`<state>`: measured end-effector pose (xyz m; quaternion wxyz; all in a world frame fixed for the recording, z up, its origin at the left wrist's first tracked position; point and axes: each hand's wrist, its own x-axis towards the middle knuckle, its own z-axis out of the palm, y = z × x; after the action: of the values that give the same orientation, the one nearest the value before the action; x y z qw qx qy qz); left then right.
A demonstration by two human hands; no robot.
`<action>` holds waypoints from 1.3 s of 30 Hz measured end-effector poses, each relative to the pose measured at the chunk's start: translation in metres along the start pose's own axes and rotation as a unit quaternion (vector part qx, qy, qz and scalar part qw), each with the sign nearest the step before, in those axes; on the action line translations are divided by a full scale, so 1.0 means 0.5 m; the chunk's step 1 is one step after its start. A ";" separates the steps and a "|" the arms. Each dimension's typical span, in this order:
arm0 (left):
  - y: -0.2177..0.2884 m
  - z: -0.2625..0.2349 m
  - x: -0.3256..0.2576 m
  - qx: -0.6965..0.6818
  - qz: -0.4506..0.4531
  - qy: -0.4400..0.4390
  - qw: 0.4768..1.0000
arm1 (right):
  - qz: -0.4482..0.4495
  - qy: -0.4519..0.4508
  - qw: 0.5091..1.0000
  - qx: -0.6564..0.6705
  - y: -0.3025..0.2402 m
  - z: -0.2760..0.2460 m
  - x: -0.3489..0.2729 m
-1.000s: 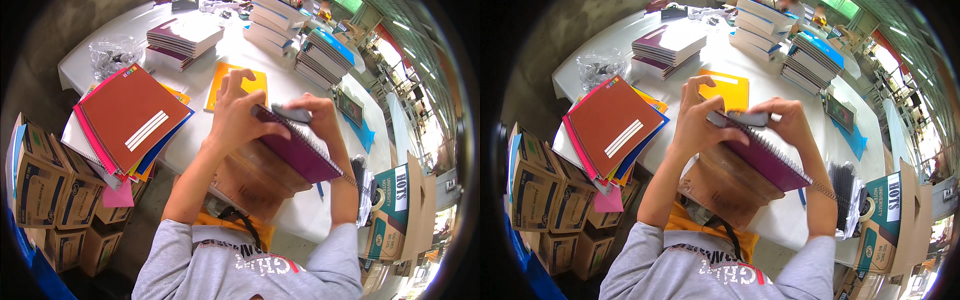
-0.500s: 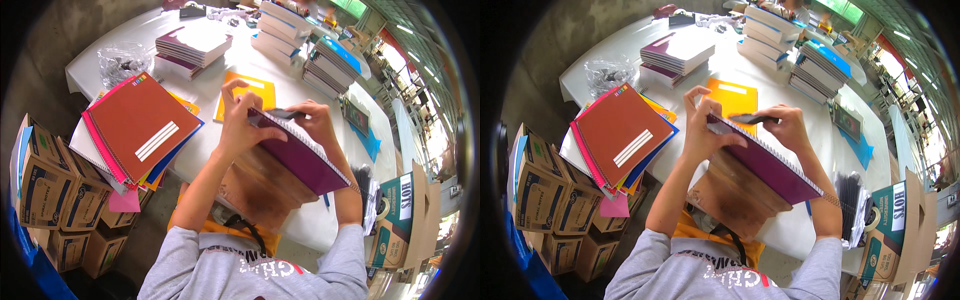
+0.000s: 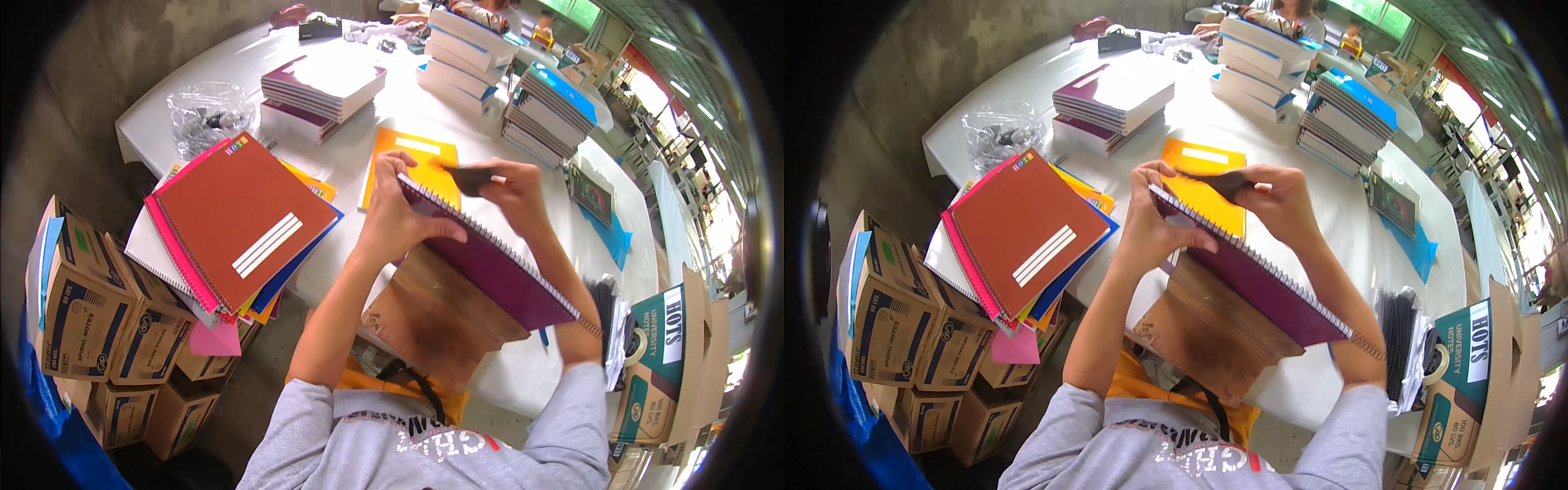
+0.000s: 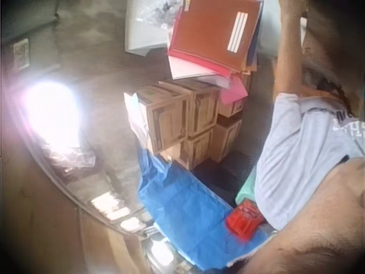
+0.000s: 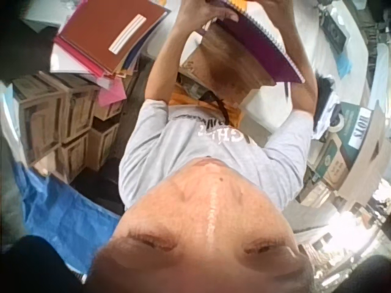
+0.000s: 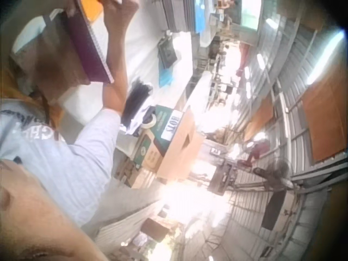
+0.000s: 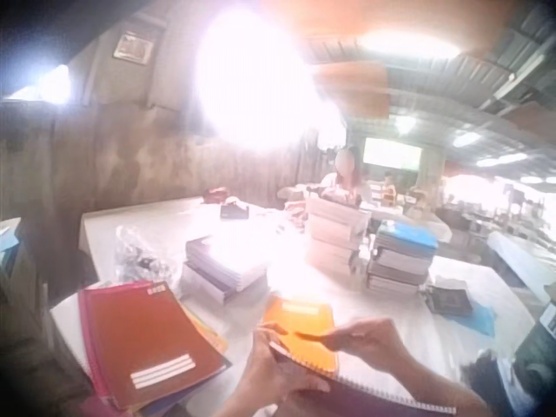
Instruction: The person binds notebooks by threading a plastic coil through the pre-punched holes of different colored notebook covers and paper stacks, using a hand-tool to crimp the ends of the coil.
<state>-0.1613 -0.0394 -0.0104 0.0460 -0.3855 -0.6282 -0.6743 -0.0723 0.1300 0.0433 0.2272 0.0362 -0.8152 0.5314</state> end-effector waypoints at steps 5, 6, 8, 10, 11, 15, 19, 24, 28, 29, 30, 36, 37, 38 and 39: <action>-0.030 0.003 -0.007 -0.181 -0.127 -0.011 0.975 | -0.122 -0.084 0.974 -0.174 -0.011 0.019 0.026; -0.011 0.001 -0.006 -0.071 -0.073 -0.018 0.995 | -0.102 -0.042 0.977 -0.184 -0.014 0.019 0.037; -0.009 -0.002 -0.002 0.018 -0.018 -0.031 0.999 | -0.031 -0.020 0.997 0.063 -0.031 0.029 0.031; -0.017 -0.013 -0.003 -0.022 -0.018 -0.055 0.998 | -0.234 -0.120 0.959 -0.109 -0.069 0.059 0.027; -0.016 -0.016 -0.009 -0.043 -0.017 -0.027 0.999 | -0.092 -0.105 0.985 -0.105 -0.055 0.053 0.032; -0.021 -0.014 -0.014 -0.084 -0.011 -0.002 0.996 | -0.105 0.002 0.945 -0.309 0.020 -0.005 0.019; 0.037 -0.002 -0.015 -0.148 -0.104 0.025 0.983 | 0.065 0.146 0.807 -0.568 0.191 -0.184 -0.142; 0.116 -0.017 0.055 -0.085 0.085 0.195 0.973 | 0.151 0.125 0.797 -0.571 0.273 -0.260 -0.372; 0.257 -0.064 0.069 -0.050 0.196 0.389 0.899 | 0.236 0.075 0.860 -0.446 0.164 -0.194 -0.428; 0.261 -0.065 0.044 -0.048 0.195 0.387 0.900 | 0.271 0.040 0.821 -0.501 0.138 -0.172 -0.446; 0.265 -0.056 0.012 -0.013 0.240 0.363 0.900 | 0.309 0.009 0.774 -0.552 0.117 -0.152 -0.471; 0.168 0.071 -0.203 0.099 0.316 -0.041 0.943 | 0.257 0.158 0.758 -0.579 0.159 -0.092 -0.558; 0.146 0.090 -0.242 0.130 0.301 -0.061 0.943 | 0.261 0.204 0.743 -0.581 0.152 -0.080 -0.564; 0.140 0.101 -0.263 0.125 0.297 -0.068 0.944 | 0.266 0.203 0.743 -0.579 0.130 -0.066 -0.562; 0.125 0.104 -0.274 0.122 0.289 -0.064 0.947 | 0.229 0.268 0.818 -0.455 0.089 -0.048 -0.555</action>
<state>-0.0077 -0.0643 -0.0433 0.2452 -0.5846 -0.5689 -0.5239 0.1706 0.1200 -0.1001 0.2995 -0.4027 -0.8558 0.1254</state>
